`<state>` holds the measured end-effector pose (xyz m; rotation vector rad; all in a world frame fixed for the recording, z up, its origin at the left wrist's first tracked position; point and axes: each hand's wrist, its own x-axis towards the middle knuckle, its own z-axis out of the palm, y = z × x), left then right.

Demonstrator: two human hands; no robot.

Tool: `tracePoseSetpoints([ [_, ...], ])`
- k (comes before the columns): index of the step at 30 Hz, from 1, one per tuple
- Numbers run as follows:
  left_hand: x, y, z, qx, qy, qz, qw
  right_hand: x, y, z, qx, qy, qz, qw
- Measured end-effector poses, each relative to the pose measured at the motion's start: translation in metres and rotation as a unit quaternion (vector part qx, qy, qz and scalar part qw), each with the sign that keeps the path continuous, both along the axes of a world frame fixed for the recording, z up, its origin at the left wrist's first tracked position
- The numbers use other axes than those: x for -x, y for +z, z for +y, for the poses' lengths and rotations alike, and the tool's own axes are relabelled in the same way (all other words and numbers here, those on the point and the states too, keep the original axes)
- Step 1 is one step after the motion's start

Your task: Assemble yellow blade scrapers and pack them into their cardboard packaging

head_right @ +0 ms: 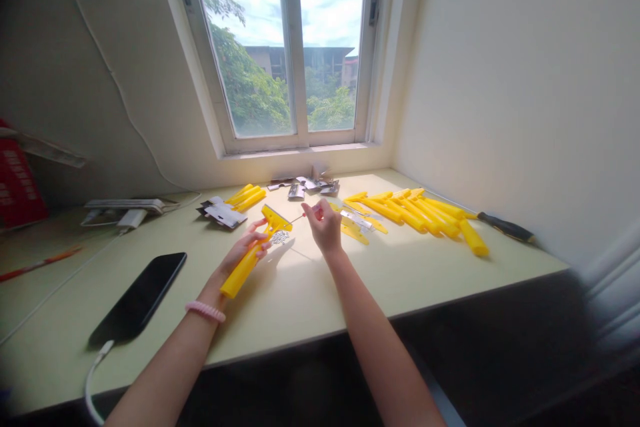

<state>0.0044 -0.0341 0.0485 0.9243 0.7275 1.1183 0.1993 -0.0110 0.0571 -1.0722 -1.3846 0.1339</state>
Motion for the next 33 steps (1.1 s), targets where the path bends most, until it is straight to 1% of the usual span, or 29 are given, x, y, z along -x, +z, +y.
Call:
tracePoseSetpoints([
  [3, -0.0007, 0.0004, -0.001, -0.005, -0.003, 0.008, 1.0, 0.0011, -0.001, 0.0015, 0.016, -0.003, 0.006, 1.0],
  [6, -0.0005, 0.0008, -0.0011, -0.009, -0.005, 0.005, 1.0, 0.0016, -0.0007, 0.002, 0.006, 0.019, 0.013, 1.0],
  [8, 0.0003, 0.0005, -0.0008, -0.007, -0.003, 0.005, 1.0, 0.0013, -0.0004, 0.0011, 0.005, 0.032, -0.009, 0.999],
  [10, 0.0013, -0.0003, -0.0002, -0.005, 0.002, 0.007, 1.0, 0.0006, -0.0002, -0.0002, 0.02, 0.042, -0.03, 0.998],
  [13, 0.0027, -0.0016, 0.0011, -0.007, 0.008, 0.004, 1.0, -0.0004, -0.0003, -0.001, 0.036, 0.048, -0.041, 0.997],
  [17, 0.0032, -0.0022, 0.0026, -0.013, 0.007, -0.007, 1.0, -0.0009, 0.0005, -0.0009, 0.003, 0.025, -0.047, 0.999],
  [20, 0.0027, -0.0024, 0.0032, -0.017, 0.009, -0.009, 1.0, -0.0007, 0.0012, -0.0011, -0.013, 0.014, -0.005, 1.0],
  [22, 0.0024, -0.0028, 0.0034, -0.015, 0.012, -0.005, 1.0, -0.0008, 0.0008, -0.0008, -0.01, -0.002, 0.02, 1.0],
  [25, 0.0028, -0.0036, 0.0043, -0.012, 0.013, -0.001, 1.0, -0.0015, -0.0015, 0.001, 0.013, -0.017, 0.005, 1.0],
  [29, 0.0042, -0.0047, 0.0063, -0.016, 0.015, -0.002, 1.0, -0.0021, -0.005, 0.0042, 0.047, 0.035, -0.028, 0.998],
  [33, 0.005, -0.005, 0.0064, -0.012, 0.018, -0.009, 1.0, -0.0012, -0.0053, 0.0039, 0.024, 0.074, -0.046, 0.996],
])
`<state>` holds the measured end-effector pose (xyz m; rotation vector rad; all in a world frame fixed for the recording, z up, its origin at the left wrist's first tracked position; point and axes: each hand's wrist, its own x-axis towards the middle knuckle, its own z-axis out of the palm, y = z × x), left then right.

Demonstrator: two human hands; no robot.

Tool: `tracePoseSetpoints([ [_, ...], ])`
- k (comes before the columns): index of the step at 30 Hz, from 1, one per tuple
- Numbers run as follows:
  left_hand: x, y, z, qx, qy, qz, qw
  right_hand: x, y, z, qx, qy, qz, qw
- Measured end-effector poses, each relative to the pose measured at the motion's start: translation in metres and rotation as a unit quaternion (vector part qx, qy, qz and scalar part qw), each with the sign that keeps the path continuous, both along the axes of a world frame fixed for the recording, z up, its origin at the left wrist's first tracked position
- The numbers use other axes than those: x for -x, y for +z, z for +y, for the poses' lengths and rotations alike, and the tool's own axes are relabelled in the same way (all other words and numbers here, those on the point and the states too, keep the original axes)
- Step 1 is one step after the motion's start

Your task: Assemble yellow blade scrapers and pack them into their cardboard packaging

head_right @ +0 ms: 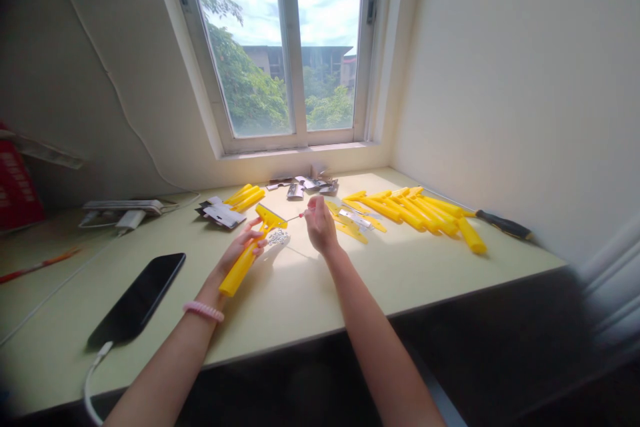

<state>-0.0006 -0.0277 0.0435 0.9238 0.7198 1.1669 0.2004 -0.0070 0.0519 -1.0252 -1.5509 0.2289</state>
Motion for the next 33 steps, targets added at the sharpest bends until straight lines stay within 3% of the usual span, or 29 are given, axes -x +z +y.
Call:
tracePoseSetpoints([
  [4, 0.0001, 0.0003, -0.0018, -0.004, -0.005, -0.003, 1.0, 0.0014, 0.003, -0.0042, -0.014, -0.015, 0.004, 1.0],
  [9, 0.0004, -0.0009, -0.0001, 0.001, 0.003, 0.003, 1.0, -0.0006, 0.0026, -0.0036, 0.035, -0.04, -0.011, 0.999],
  [17, 0.0004, 0.0009, -0.0002, 0.003, 0.006, -0.004, 1.0, -0.0014, 0.0011, -0.0018, 0.017, 0.009, -0.023, 1.0],
  [24, -0.0012, 0.0008, -0.0009, 0.005, 0.006, -0.006, 1.0, -0.0024, 0.0023, -0.0031, 0.044, -0.038, -0.034, 0.998],
  [33, -0.0014, 0.0016, -0.0009, 0.006, 0.007, -0.006, 1.0, 0.0004, 0.0056, -0.0079, -0.012, -0.017, -0.019, 1.0],
])
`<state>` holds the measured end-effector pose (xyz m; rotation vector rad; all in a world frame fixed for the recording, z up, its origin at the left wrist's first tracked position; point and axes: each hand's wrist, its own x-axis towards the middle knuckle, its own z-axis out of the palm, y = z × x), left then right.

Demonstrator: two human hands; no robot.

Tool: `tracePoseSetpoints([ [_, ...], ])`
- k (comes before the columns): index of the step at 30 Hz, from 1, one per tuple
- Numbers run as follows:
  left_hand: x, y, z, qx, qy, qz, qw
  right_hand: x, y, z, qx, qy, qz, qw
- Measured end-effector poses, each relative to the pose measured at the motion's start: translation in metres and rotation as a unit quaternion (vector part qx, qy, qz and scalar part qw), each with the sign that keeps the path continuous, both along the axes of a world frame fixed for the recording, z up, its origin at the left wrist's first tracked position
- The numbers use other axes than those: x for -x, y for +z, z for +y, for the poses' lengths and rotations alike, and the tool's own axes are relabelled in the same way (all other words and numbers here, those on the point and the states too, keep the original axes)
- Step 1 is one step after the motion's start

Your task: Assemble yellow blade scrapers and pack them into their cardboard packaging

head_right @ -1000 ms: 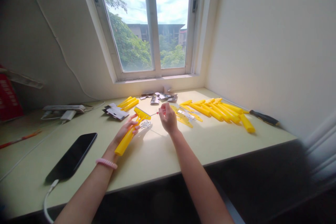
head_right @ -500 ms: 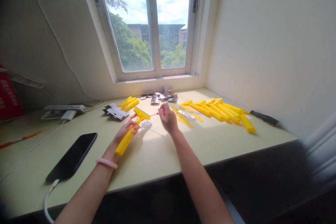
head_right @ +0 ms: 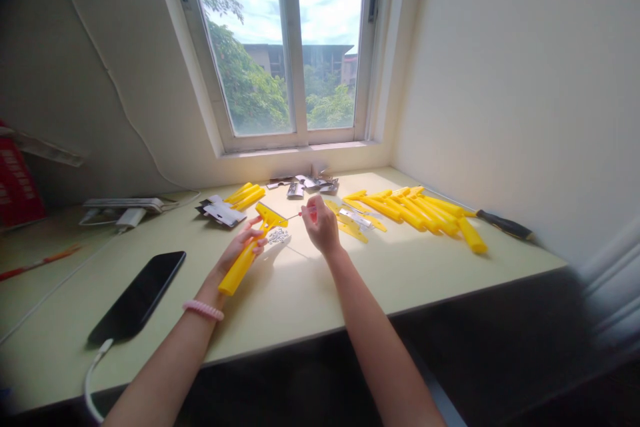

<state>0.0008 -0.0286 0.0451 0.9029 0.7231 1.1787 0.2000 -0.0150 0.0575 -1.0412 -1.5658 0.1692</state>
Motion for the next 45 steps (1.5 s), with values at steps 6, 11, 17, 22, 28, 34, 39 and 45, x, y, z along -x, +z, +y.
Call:
tracePoseSetpoints([
  [6, -0.001, 0.003, -0.001, 0.014, 0.007, -0.004, 1.0, -0.002, -0.001, 0.004, 0.052, 0.006, 0.024, 0.998],
  [11, -0.001, 0.003, 0.0, 0.011, 0.007, -0.015, 1.0, -0.003, -0.004, 0.011, 0.042, 0.057, 0.046, 0.996],
  [17, 0.001, 0.001, 0.001, 0.002, -0.001, 0.004, 1.0, -0.001, 0.001, 0.003, 0.03, 0.031, 0.033, 0.999],
  [22, 0.0, 0.001, 0.001, 0.005, 0.005, 0.002, 1.0, -0.001, 0.002, 0.001, 0.068, 0.006, 0.026, 0.997],
  [28, 0.001, 0.001, 0.001, 0.011, 0.017, -0.013, 1.0, -0.003, -0.002, 0.008, 0.053, 0.057, 0.032, 0.996],
  [34, 0.001, 0.0, 0.001, 0.009, 0.019, -0.004, 1.0, -0.003, -0.003, 0.006, 0.046, 0.04, 0.004, 0.998],
  [39, 0.0, 0.001, -0.001, 0.005, 0.016, 0.006, 1.0, -0.006, -0.007, 0.01, 0.082, -0.013, -0.017, 0.996],
  [45, 0.0, 0.002, 0.001, 0.009, 0.031, -0.015, 0.999, -0.005, -0.007, 0.011, 0.057, 0.018, -0.018, 0.998],
])
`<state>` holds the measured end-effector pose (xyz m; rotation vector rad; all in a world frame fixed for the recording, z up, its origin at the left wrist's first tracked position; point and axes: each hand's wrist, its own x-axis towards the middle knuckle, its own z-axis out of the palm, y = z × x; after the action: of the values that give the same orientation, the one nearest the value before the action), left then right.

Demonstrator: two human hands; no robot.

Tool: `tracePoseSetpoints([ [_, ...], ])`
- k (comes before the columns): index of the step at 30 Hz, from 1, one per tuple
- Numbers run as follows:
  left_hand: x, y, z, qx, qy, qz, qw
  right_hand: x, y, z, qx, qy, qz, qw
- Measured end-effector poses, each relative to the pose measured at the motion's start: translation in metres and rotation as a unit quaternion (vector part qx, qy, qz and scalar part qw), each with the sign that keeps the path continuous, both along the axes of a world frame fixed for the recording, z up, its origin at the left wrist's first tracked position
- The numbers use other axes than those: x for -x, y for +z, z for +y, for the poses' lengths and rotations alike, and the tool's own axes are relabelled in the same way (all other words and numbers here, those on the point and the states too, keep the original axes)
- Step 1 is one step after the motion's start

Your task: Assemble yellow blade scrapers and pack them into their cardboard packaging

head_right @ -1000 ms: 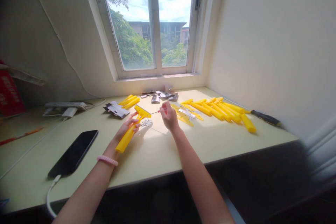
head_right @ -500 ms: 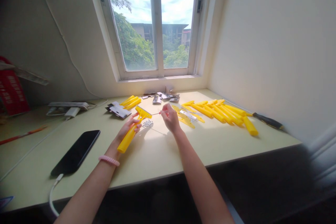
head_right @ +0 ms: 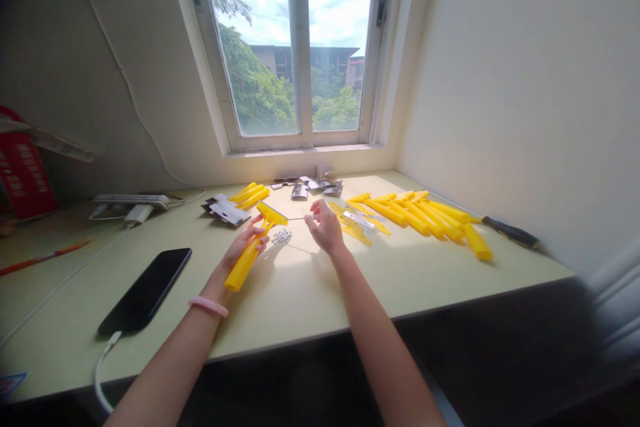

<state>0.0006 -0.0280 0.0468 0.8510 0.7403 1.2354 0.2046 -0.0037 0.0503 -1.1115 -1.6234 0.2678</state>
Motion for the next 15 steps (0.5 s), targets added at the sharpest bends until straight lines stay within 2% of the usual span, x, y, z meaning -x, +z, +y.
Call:
tracePoseSetpoints([
  [5, -0.0008, 0.0023, -0.0022, -0.007, -0.003, 0.003, 1.0, 0.0007, 0.0023, -0.0036, 0.0, 0.045, 0.006, 0.999],
  [15, -0.0015, 0.0019, -0.0032, -0.013, -0.017, 0.006, 1.0, -0.0002, 0.004, -0.0034, 0.034, 0.005, 0.034, 0.999],
])
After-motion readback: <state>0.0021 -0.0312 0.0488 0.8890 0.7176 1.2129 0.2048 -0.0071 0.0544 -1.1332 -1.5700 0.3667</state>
